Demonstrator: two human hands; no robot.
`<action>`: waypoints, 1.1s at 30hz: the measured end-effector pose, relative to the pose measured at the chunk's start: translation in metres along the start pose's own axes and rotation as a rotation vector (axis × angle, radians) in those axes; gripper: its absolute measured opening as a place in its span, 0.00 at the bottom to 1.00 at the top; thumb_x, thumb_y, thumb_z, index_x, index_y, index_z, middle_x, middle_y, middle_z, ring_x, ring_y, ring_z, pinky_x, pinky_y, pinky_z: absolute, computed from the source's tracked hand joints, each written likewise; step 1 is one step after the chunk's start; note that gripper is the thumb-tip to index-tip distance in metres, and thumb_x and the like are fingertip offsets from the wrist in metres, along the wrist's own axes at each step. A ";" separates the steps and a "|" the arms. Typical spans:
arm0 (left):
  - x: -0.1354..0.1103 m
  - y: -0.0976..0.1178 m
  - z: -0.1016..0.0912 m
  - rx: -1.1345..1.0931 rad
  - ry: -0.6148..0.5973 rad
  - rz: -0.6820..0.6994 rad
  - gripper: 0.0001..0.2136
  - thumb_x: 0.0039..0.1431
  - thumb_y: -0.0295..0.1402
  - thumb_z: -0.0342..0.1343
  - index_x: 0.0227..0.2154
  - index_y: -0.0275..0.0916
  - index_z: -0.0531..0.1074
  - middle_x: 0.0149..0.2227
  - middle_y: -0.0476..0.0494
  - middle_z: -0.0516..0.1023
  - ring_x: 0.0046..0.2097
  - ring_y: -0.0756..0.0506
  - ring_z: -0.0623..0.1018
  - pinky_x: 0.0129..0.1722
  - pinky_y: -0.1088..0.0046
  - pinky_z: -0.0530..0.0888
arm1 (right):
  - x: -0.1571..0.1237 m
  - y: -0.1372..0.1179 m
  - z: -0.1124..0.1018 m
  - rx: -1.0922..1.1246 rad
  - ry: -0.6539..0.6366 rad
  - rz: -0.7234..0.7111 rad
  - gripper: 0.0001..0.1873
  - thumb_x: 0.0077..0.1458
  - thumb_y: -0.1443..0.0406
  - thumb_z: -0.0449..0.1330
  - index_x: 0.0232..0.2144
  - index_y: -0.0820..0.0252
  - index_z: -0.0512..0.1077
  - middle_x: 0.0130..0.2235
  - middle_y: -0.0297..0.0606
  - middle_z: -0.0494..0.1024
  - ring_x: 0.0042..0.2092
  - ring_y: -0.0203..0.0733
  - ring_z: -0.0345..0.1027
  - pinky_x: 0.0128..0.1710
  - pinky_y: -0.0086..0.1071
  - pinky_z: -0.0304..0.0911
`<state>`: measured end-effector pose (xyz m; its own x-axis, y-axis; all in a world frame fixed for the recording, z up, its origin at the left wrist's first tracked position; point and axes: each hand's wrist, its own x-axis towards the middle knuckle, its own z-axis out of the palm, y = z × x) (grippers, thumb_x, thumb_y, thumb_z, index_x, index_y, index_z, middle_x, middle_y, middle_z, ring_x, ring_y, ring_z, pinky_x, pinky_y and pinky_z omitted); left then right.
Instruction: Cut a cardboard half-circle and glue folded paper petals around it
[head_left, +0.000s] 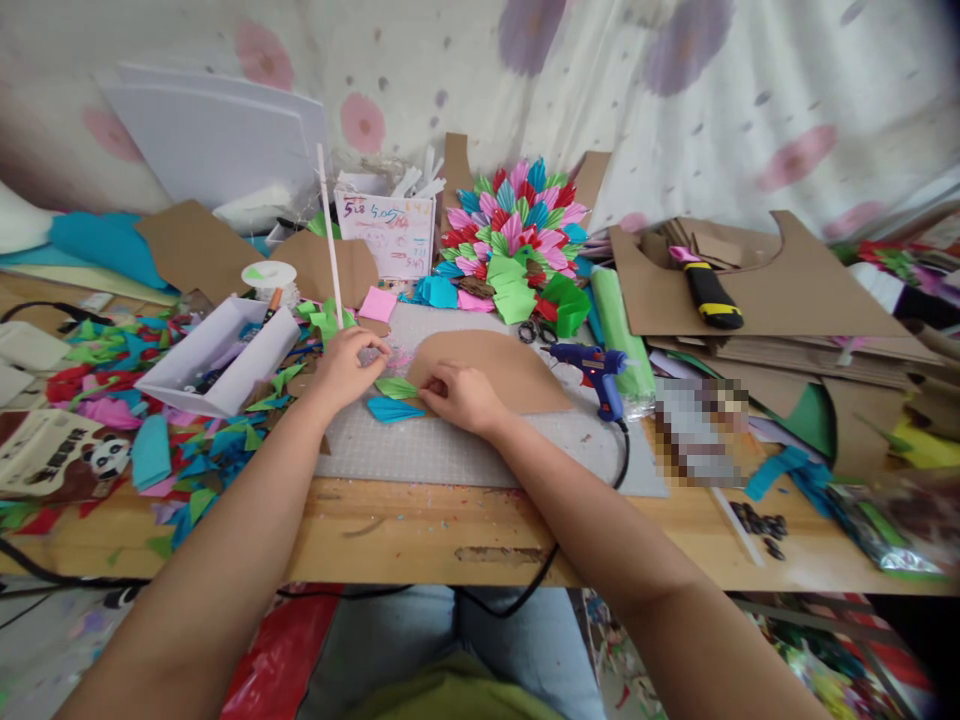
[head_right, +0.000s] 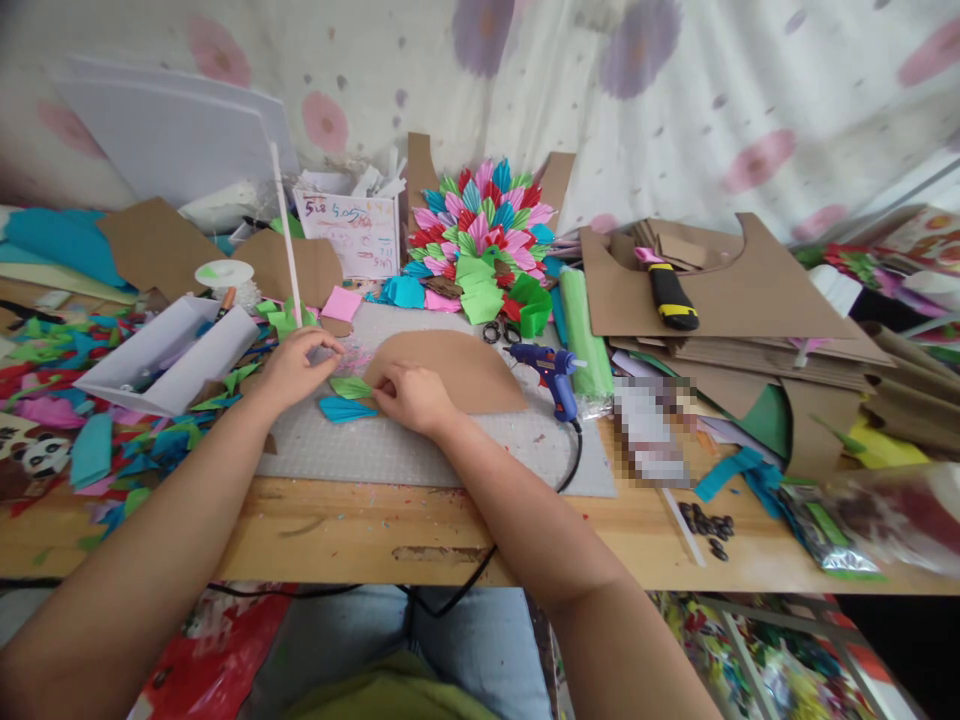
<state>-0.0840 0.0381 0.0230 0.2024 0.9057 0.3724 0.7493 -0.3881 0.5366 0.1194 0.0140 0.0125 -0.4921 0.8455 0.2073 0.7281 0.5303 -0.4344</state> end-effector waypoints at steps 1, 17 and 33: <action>0.000 0.000 0.000 0.000 0.006 -0.002 0.03 0.50 0.29 0.52 0.27 0.40 0.71 0.36 0.45 0.74 0.43 0.44 0.72 0.43 0.66 0.69 | 0.000 0.000 0.000 -0.004 -0.001 0.001 0.06 0.52 0.64 0.56 0.28 0.60 0.71 0.32 0.35 0.73 0.32 0.34 0.64 0.30 0.27 0.52; 0.001 -0.002 0.000 0.014 0.024 -0.026 0.03 0.50 0.29 0.52 0.27 0.41 0.70 0.34 0.46 0.74 0.41 0.44 0.72 0.41 0.68 0.70 | 0.000 -0.005 -0.001 -0.120 -0.072 0.050 0.07 0.55 0.64 0.55 0.31 0.59 0.71 0.36 0.38 0.74 0.35 0.38 0.66 0.30 0.28 0.54; 0.002 -0.004 0.001 0.025 0.126 -0.061 0.06 0.47 0.25 0.51 0.28 0.40 0.70 0.34 0.47 0.74 0.41 0.45 0.72 0.45 0.67 0.69 | 0.002 -0.002 0.003 0.160 0.053 0.141 0.09 0.46 0.65 0.61 0.32 0.58 0.67 0.30 0.32 0.72 0.31 0.35 0.64 0.29 0.27 0.55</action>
<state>-0.0858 0.0417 0.0213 0.0765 0.8984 0.4325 0.7738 -0.3270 0.5424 0.1153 0.0141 0.0116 -0.3618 0.9149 0.1791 0.7005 0.3936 -0.5953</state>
